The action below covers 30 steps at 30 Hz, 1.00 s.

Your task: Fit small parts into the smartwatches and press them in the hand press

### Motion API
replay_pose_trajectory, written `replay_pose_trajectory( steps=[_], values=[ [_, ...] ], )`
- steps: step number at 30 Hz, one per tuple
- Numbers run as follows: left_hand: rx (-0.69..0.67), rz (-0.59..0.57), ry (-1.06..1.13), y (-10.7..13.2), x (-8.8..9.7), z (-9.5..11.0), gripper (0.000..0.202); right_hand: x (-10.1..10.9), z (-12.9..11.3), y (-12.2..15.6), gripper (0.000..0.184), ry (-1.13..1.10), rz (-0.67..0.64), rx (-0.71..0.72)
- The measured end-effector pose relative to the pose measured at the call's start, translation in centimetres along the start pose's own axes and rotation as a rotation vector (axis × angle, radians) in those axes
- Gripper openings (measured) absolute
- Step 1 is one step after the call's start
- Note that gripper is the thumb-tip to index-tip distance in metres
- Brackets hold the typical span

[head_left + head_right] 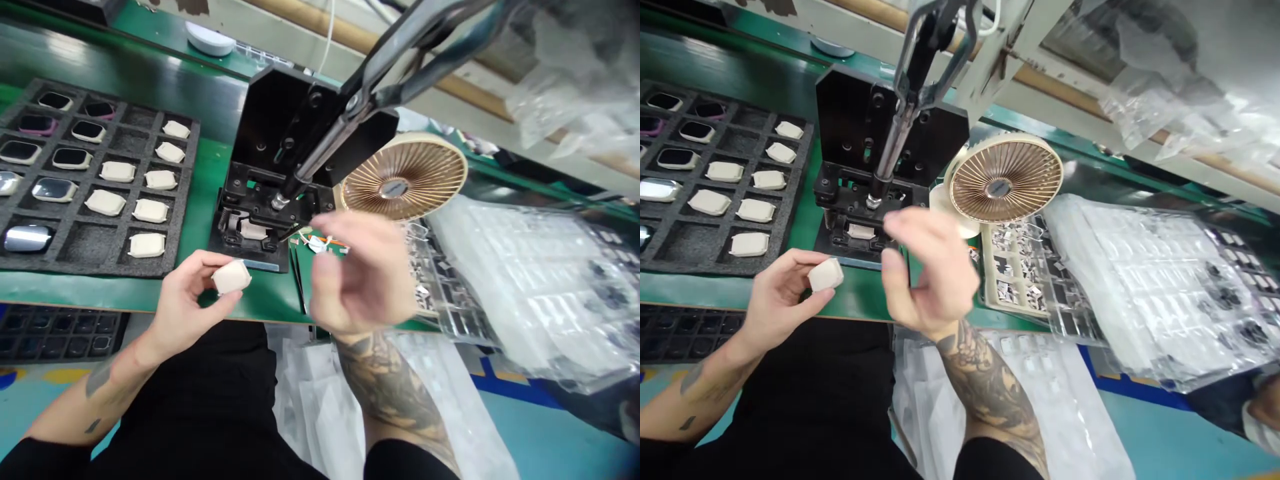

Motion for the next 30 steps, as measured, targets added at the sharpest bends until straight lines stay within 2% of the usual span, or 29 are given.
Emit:
replay_pose_trajectory(
  steps=[1, 3, 6, 8, 10, 12, 16, 21, 25, 27, 30],
  values=[
    [-0.059, -0.008, -0.14, 0.2, 0.6, 0.8, 0.031, -0.7, -0.5, 0.9, 0.04, -0.025, -0.045, 0.072],
    [-0.19, -0.01, -0.421, 0.5, 1.3, 2.3, 0.036, -3.5, -0.5, 2.2, 0.046, -0.019, -0.24, 0.138],
    [-0.341, 0.01, -0.672, 0.3, 1.1, 3.8, 0.04, -8.1, 2.0, 2.6, 0.053, 0.071, -0.5, 0.029],
    [-0.381, -0.005, -0.73, -0.1, 0.6, 4.2, 0.037, -10.0, 3.6, 2.1, 0.055, 0.109, -0.567, -0.053],
    [-0.38, -0.022, -0.756, -0.4, 0.4, 4.5, 0.034, -10.7, 4.4, 1.6, 0.052, 0.127, -0.562, -0.111],
    [-0.361, -0.011, -0.809, -0.6, 0.6, 4.6, 0.033, -10.2, 4.3, 1.6, 0.047, 0.102, -0.503, -0.139],
    [-0.328, -0.01, -1.015, -1.2, 0.7, 4.2, 0.037, -6.9, 1.9, 3.5, 0.052, -0.055, -0.383, -0.105],
    [-0.23, -0.183, -1.19, -4.7, -2.4, 2.4, 0.033, -3.2, -0.8, 5.6, 0.068, -0.105, -0.332, -0.018],
    [-0.108, -0.267, -1.139, -7.9, -4.6, 1.5, 0.025, -2.1, -0.9, 5.9, 0.075, -0.079, -0.319, 0.023],
    [-0.06, -0.26, -1.015, -8.6, -4.7, 1.6, 0.027, -1.9, -0.4, 5.8, 0.076, -0.054, -0.316, 0.034],
    [-0.047, -0.199, -0.829, -7.9, -3.7, 2.5, 0.049, -1.6, 0.1, 5.4, 0.078, -0.008, -0.272, 0.091]
  ],
)
Point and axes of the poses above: each hand's wrist, its own y-axis away from the middle knuckle, its own x-axis out of the back of the hand, z = x × y, the point moved 7 cm from there along -y, towards the middle knuckle, and after that the axes turned 6 degrees about -z, right-handed, at the moved point
